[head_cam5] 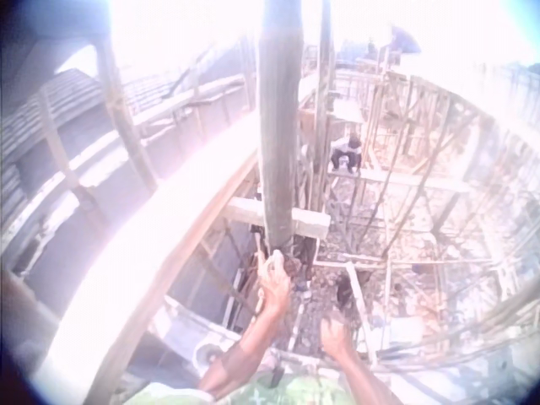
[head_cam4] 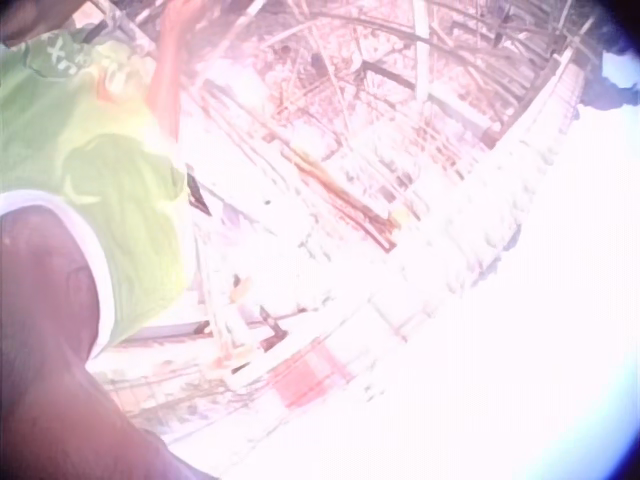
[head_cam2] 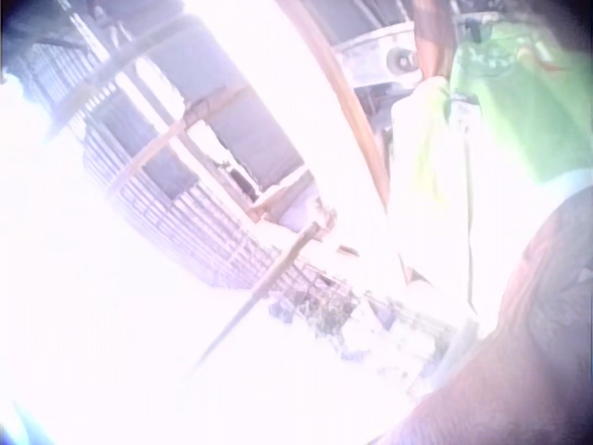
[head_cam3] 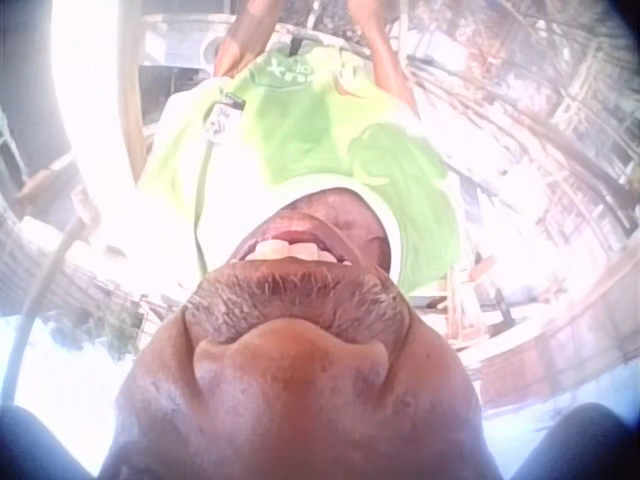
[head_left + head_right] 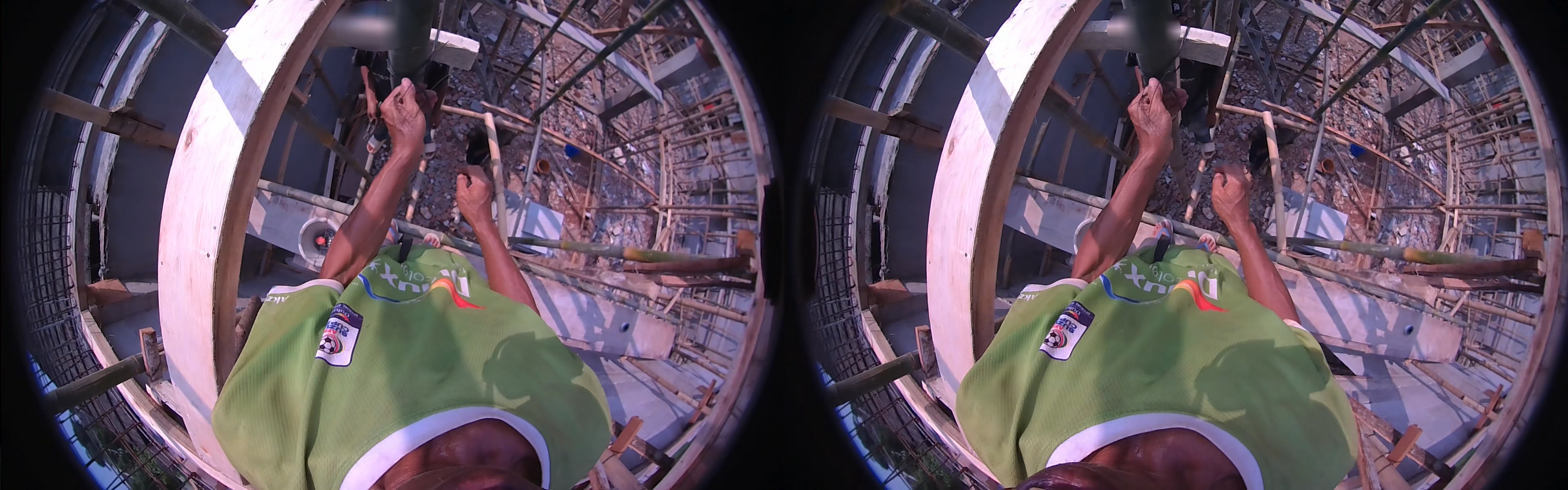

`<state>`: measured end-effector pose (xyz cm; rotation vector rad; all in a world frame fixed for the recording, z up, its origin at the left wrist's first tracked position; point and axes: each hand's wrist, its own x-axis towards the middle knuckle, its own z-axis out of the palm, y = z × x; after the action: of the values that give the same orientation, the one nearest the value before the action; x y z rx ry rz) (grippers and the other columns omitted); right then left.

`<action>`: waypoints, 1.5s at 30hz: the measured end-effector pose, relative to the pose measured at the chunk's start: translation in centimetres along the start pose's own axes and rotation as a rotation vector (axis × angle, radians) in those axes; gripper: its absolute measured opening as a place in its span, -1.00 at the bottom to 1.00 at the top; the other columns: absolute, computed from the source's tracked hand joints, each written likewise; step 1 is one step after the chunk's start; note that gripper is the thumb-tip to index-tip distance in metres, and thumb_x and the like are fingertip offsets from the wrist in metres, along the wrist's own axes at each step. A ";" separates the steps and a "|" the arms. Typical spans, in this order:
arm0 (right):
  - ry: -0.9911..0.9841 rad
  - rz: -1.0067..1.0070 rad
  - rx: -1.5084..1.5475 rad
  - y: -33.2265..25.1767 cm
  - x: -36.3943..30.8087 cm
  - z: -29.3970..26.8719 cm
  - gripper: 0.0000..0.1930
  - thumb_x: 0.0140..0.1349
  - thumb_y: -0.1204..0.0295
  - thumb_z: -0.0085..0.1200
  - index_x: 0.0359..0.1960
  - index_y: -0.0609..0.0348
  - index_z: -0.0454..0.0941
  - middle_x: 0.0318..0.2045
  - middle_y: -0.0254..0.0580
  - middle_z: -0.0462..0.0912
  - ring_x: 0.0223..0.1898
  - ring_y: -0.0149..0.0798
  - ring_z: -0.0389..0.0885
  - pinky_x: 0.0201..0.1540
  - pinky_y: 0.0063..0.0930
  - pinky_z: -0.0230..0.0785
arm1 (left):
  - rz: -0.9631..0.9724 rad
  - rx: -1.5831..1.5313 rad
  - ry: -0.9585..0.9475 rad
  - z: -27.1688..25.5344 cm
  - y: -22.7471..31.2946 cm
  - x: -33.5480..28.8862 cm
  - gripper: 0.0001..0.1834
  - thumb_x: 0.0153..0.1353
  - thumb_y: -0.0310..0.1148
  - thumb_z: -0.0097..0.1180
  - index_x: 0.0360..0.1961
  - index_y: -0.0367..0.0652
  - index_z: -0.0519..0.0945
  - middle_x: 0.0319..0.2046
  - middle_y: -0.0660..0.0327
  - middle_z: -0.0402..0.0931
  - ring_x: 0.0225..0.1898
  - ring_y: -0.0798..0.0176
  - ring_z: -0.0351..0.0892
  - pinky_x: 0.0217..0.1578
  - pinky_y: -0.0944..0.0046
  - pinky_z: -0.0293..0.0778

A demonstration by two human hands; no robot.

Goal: The person assembles bamboo scaffolding by hammering nails into wooden planks and bamboo poles, then ties wire to secure the joints. The person works on a curved wooden formwork structure at a construction site.

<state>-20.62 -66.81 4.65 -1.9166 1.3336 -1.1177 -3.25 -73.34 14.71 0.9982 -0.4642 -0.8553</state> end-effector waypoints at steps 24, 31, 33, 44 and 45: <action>0.006 1.210 0.926 15.5 7.6 15.3 -0.46 0.35 0.04 -0.04 0.14 0.24 0.28 -0.05 0.11 0.53 -0.12 0.02 0.62 -0.14 -0.05 0.53 | -0.923 -0.586 0.235 -21.9 -4.2 -9.9 -0.51 0.46 -0.09 -0.14 0.13 -0.31 0.46 0.02 0.07 0.56 0.09 0.11 0.54 0.17 0.03 0.45; 0.046 0.743 0.240 19.0 8.4 18.4 -0.20 0.03 -0.04 0.33 0.13 0.25 0.29 -0.03 0.08 0.50 0.00 0.01 0.53 -0.05 -0.17 0.48 | -0.994 -0.270 0.459 -25.6 -3.8 -12.2 -0.58 0.43 -0.19 -0.11 0.11 -0.29 0.46 0.03 0.11 0.53 0.07 0.12 0.52 0.14 0.08 0.47; 0.072 0.668 0.056 21.3 9.9 19.2 -0.17 -0.01 -0.07 0.35 0.12 0.31 0.31 0.00 0.09 0.49 0.01 0.00 0.51 -0.03 -0.15 0.45 | -1.020 -0.236 0.453 -25.3 -4.1 -11.7 -0.60 0.42 -0.20 -0.11 0.10 -0.28 0.47 0.03 0.11 0.53 0.07 0.13 0.53 0.13 0.08 0.48; 0.517 0.779 0.407 10.3 11.8 11.1 -0.37 0.33 -0.10 0.00 -0.27 0.42 0.64 -0.27 0.12 0.69 -0.23 -0.05 0.66 -0.10 -0.17 0.43 | -0.688 -0.018 -0.027 -20.2 -0.7 -6.3 -0.50 0.42 -0.04 -0.03 0.13 -0.26 0.45 0.08 0.03 0.51 0.08 0.13 0.54 0.12 0.10 0.50; 0.534 0.655 0.498 9.3 11.5 9.5 -0.39 0.36 -0.06 -0.02 -0.25 0.42 0.64 -0.24 0.12 0.69 -0.22 -0.07 0.67 -0.10 -0.19 0.44 | -0.643 0.013 -0.105 -18.5 0.3 -4.8 -0.45 0.42 0.01 -0.05 0.14 -0.28 0.44 0.08 0.02 0.51 0.09 0.12 0.53 0.13 0.11 0.50</action>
<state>-14.98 -81.04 -3.89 -0.7557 1.5880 -1.4619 6.77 -59.50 6.10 1.1363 -0.2312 -1.4857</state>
